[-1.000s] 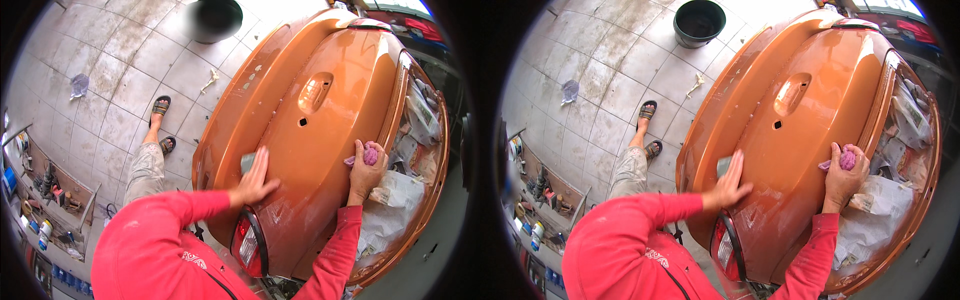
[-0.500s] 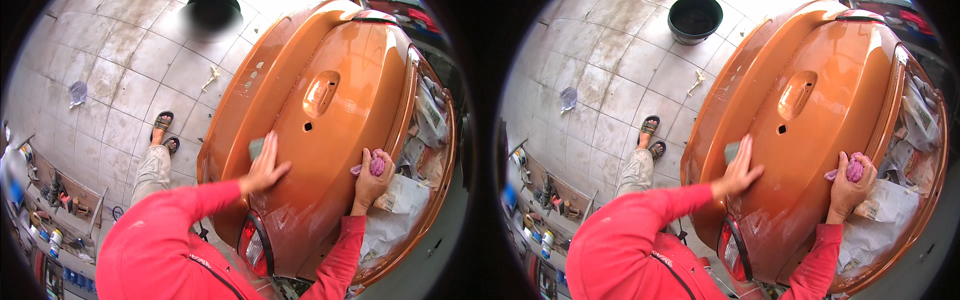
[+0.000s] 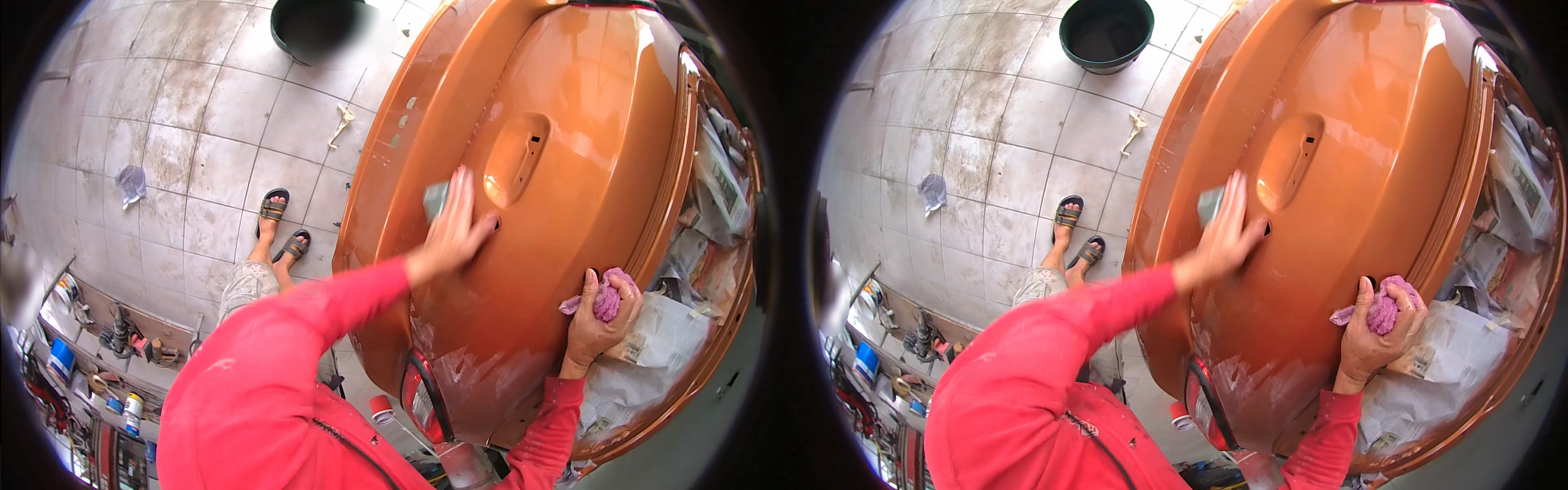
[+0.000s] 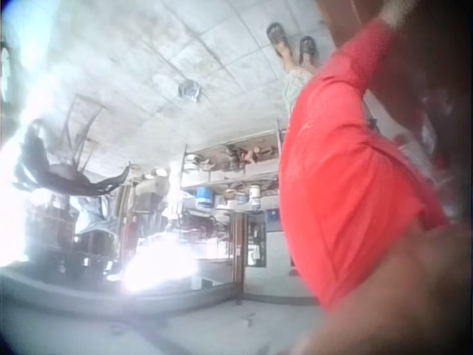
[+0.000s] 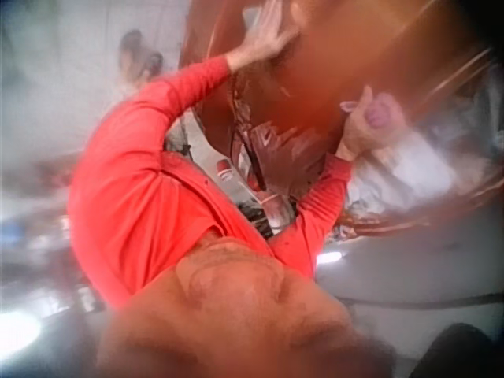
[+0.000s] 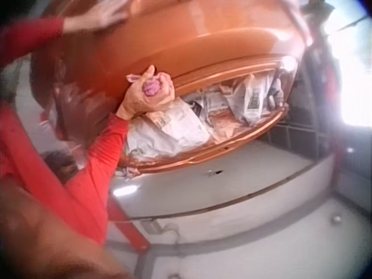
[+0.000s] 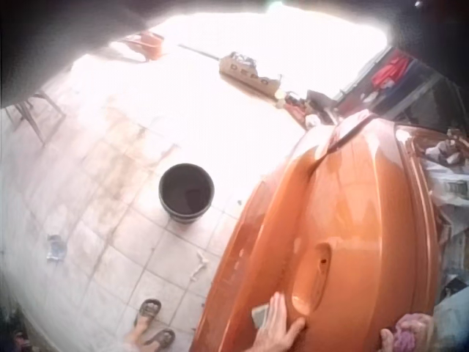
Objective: The person wipes the rear section of an orange car with a pink cloth, then uses a yellow sponge to scrub the surface. The person repeatedly dips the sponge into a green bucket and scrubs different areas of the car's rear.
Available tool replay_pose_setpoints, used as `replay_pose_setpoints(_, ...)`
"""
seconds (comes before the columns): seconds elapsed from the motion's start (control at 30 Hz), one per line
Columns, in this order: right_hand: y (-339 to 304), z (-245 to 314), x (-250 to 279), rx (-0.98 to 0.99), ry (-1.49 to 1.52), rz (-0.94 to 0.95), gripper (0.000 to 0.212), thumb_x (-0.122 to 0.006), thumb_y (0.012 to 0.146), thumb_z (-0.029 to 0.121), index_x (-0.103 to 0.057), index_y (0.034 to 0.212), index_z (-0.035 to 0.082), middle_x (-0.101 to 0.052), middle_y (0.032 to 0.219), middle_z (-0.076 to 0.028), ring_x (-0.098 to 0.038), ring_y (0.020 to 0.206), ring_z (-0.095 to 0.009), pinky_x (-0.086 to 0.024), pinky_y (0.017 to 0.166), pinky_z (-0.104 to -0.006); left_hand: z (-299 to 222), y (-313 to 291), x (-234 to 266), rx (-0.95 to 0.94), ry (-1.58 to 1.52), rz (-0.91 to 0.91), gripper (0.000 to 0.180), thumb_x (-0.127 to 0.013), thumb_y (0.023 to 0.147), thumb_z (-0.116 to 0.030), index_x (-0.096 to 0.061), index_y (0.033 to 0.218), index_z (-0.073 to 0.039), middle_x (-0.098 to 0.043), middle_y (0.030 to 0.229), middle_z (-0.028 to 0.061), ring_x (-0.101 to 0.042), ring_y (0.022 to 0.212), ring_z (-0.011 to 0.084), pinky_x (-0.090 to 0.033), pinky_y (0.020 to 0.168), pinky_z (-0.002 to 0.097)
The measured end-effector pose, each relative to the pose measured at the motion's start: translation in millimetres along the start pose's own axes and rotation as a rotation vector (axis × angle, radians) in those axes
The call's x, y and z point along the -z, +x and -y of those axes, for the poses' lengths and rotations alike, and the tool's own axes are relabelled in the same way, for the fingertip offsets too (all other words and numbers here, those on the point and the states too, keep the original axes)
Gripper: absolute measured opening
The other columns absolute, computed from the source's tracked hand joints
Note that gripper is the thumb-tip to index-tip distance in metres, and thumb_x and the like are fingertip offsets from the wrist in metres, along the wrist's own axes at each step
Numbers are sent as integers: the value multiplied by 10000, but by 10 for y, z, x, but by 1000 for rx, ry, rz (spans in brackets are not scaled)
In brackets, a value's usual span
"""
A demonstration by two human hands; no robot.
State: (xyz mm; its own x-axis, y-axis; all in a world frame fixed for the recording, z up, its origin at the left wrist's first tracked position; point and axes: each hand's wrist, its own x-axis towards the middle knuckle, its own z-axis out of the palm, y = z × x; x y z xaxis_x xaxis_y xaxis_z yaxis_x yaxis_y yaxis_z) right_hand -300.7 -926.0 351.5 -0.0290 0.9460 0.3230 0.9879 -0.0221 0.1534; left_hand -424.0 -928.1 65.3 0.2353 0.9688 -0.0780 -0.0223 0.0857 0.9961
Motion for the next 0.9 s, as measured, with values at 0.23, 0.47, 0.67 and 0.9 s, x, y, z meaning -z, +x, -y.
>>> replay_pose_setpoints(0.23,65,41,-69,6,32,15,361,-944,829,93,-645,1028,54,-648,1030,-129,-667,995,-340,-534,893,-467,662,1409,142,-456,115,-64,474,-441,1125,-75,-415,1554,125,-312,1694,378,-280,1618,474,-261,1336,494)
replay_pose_setpoints(0.47,-62,14,24,-50,-39,36,348,-937,842,90,-655,1042,53,-653,1045,-145,-667,1006,-347,-536,896,-471,13,-475,42,-4,-50,125,943,-541,1094,-413,-42,1701,108,-21,1784,344,-15,1668,495,-66,1358,550)
replay_pose_setpoints(0.67,147,111,-52,20,-19,48,331,-930,859,103,-654,1034,52,-642,1031,-135,-661,998,-343,-531,885,-467,370,2889,-109,-511,376,-299,313,-574,1005,-72,-544,1285,64,-521,1424,449,-491,1406,611,-405,1221,624)
replay_pose_setpoints(0.9,-12,16,34,-21,-49,44,320,-920,876,87,-654,1045,32,-678,1063,-126,-668,1024,-316,-533,945,-448,-289,-1082,224,39,-14,206,921,-535,1100,-376,-43,1691,131,-3,1775,366,-26,1673,473,-88,1358,516)
